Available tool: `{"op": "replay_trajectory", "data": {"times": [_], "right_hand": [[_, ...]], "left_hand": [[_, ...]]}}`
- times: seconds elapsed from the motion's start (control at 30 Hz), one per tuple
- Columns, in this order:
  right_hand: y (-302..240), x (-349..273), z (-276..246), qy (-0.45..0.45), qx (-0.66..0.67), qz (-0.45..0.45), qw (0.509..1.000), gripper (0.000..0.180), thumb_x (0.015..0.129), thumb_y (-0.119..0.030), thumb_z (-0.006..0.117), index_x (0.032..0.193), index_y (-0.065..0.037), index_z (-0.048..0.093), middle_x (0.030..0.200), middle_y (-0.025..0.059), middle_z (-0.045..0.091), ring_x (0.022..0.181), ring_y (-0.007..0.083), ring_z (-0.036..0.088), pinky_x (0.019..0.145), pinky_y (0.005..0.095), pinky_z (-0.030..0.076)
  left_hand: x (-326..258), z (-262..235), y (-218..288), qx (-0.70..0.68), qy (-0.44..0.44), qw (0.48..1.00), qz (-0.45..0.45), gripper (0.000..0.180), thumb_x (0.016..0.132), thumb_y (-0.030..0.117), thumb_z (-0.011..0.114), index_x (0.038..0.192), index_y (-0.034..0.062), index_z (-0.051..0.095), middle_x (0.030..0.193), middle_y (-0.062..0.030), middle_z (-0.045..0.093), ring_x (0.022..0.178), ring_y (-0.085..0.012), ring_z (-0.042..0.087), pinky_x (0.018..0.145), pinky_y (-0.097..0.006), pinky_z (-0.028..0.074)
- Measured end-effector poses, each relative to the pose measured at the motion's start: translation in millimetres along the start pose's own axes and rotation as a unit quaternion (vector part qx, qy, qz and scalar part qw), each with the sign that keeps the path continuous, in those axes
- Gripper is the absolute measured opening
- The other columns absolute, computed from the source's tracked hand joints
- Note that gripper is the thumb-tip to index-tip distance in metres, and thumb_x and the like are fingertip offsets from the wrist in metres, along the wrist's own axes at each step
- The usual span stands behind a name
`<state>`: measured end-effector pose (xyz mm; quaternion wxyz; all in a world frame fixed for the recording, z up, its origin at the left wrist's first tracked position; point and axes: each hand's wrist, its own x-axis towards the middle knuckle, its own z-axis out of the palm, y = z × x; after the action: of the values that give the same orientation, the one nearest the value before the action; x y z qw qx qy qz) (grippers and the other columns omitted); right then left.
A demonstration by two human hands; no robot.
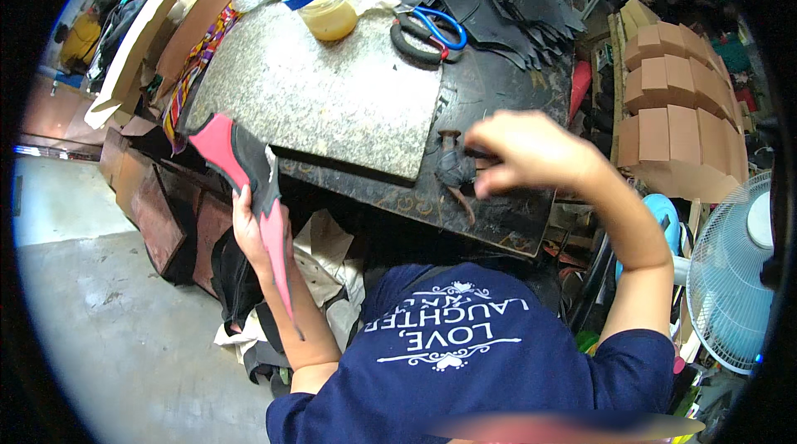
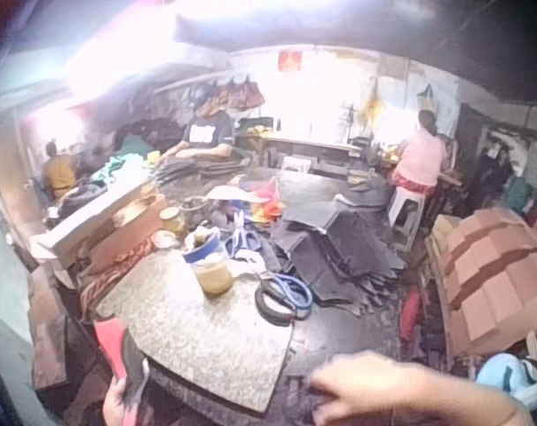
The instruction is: The person assembles a red and black leather item by applying adhesive and pressing pieces together. They use scissors to trim edges and a mallet to secure the assembly. The person also handles an orange cloth bag and a jar of adhesive during the process.
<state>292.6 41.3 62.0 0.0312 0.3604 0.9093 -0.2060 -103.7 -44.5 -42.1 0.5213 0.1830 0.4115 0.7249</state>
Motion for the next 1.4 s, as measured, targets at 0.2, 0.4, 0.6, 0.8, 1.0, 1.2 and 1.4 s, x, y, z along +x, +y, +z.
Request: {"op": "replay_trajectory", "data": {"times": [0.2,0.4,0.6,0.8,1.0,1.2,1.4], "right_hand": [[7.4,-35.3,27.4,0.197,-0.024,0.022,0.980,0.034,0.078,-0.031,0.077,0.101,-0.010,0.062,0.091,0.0097,0.061,0.087,0.0306,0.063,0.076,0.0413,0.052],[90.4,-32.6,1.3,0.301,-0.142,0.120,0.935,0.034,0.083,-0.028,0.074,0.112,-0.012,0.067,0.095,0.0081,0.064,0.090,0.0290,0.064,0.078,0.0386,0.053],[89.7,-10.7,4.6,0.353,-0.220,0.107,0.903,0.065,0.077,-0.013,0.071,0.139,-0.010,0.053,0.134,0.0153,0.054,0.125,0.0326,0.051,0.107,0.0402,0.043],[19.0,42.7,55.7,0.157,-0.108,0.114,0.975,0.094,0.089,-0.064,0.057,0.146,0.008,0.037,0.155,0.0266,0.033,0.146,0.0386,0.029,0.121,0.0445,0.023],[-44.1,-8.1,87.1,0.098,0.020,-0.122,0.987,0.096,0.087,-0.068,0.057,0.149,0.002,0.036,0.157,0.0284,0.027,0.149,0.0413,0.021,0.122,0.0515,0.015],[-1.8,-40.9,41.5,0.098,0.139,-0.080,0.982,0.084,0.094,-0.072,0.034,0.143,-0.006,0.051,0.152,0.0203,0.042,0.144,0.0389,0.035,0.120,0.0512,0.020],[-32.7,-47.8,70.9,0.023,-0.028,-0.106,0.994,0.093,0.087,-0.073,0.051,0.152,-0.008,0.038,0.159,0.0233,0.029,0.149,0.0400,0.024,0.122,0.0518,0.016]], "left_hand": [[2.8,3.4,-7.6,-0.045,-0.004,0.998,-0.039,0.014,0.104,0.017,0.046,0.112,0.0090,0.055,0.078,-0.0054,0.062,0.038,-0.0090,0.039,0.033,-0.023,0.030],[5.1,-3.1,-7.8,0.029,0.052,0.998,0.009,0.016,0.104,0.018,0.047,0.111,0.0085,0.057,0.091,-0.0114,0.070,0.040,-0.0099,0.042,0.035,-0.024,0.032],[-9.0,-4.3,8.2,-0.003,-0.058,0.998,-0.010,0.018,0.103,0.018,0.049,0.114,0.0055,0.057,0.088,-0.0069,0.065,0.048,-0.0100,0.049,0.041,-0.023,0.040],[-14.2,-4.0,10.2,-0.067,-0.136,0.988,-0.019,0.021,0.104,0.016,0.048,0.119,0.0042,0.057,0.092,-0.0063,0.066,0.056,-0.0117,0.058,0.050,-0.025,0.050],[-10.5,-1.2,2.3,0.047,0.037,0.998,0.025,0.014,0.104,0.016,0.047,0.110,0.0071,0.055,0.085,-0.0129,0.067,0.038,-0.0106,0.039,0.034,-0.023,0.032],[-16.8,19.4,-5.0,0.002,-0.017,0.999,-0.034,0.017,0.103,0.018,0.048,0.112,0.0056,0.055,0.088,-0.0116,0.067,0.041,-0.0108,0.042,0.037,-0.023,0.034],[4.9,11.7,-19.5,0.140,0.010,0.989,0.041,0.014,0.104,0.017,0.048,0.105,0.0072,0.057,0.068,-0.0033,0.058,0.042,-0.0105,0.046,0.037,-0.023,0.038]]}}
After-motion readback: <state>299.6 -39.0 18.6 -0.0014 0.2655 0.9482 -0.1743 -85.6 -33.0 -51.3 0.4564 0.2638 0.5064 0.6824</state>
